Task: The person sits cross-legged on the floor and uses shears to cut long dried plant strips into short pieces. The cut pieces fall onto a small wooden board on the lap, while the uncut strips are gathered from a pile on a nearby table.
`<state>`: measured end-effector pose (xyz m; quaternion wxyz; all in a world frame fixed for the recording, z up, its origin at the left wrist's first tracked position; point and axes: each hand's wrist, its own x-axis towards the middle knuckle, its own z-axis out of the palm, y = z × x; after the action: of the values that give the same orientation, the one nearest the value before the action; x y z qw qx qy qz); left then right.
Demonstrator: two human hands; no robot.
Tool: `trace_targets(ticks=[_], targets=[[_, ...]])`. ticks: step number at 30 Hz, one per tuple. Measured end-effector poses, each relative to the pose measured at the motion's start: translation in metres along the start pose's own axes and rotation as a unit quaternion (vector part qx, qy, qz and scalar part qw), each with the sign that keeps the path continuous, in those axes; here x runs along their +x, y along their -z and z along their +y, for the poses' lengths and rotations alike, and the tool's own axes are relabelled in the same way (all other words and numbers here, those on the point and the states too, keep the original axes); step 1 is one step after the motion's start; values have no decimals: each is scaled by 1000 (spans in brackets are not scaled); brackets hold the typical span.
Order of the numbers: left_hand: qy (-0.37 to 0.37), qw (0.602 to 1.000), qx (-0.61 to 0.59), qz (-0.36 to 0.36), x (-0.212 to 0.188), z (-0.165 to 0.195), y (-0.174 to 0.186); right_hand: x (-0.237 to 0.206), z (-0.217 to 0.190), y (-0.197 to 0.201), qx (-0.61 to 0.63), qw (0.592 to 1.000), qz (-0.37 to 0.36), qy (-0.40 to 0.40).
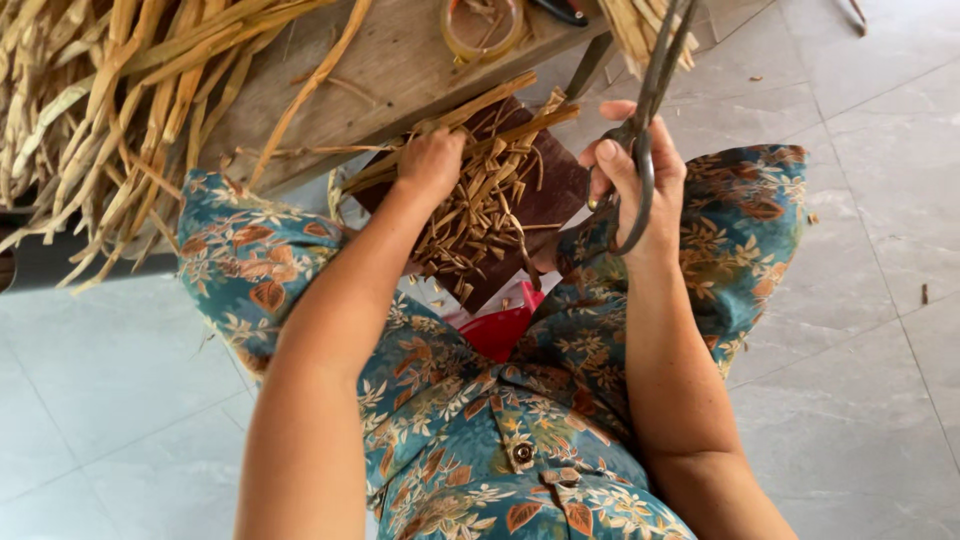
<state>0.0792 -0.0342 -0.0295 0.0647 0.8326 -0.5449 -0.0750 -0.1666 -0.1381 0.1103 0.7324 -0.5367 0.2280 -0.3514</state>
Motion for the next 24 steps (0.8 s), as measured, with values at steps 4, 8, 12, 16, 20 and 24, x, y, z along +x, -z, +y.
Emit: trace_targets(ticks=[4,8,12,16,20,24], targets=[[76,996,-19,47,-8,8,-9,-1,3,6,12,1000,10,1],[134,984,-111,-38,-17,20,24,-1,7,13,16,1000,20,16],[96,968,-231,-28,-29,38,82,4,7,17,37,997,47,57],[51,944,-324,-45,-61,56,122,6,4,17,72,991,82,74],[39,877,-454,-152,-95,77,127,3,2,17,88,992,49,72],[14,895,-405,-187,-102,91,120,-3,9,17,98,992,50,66]])
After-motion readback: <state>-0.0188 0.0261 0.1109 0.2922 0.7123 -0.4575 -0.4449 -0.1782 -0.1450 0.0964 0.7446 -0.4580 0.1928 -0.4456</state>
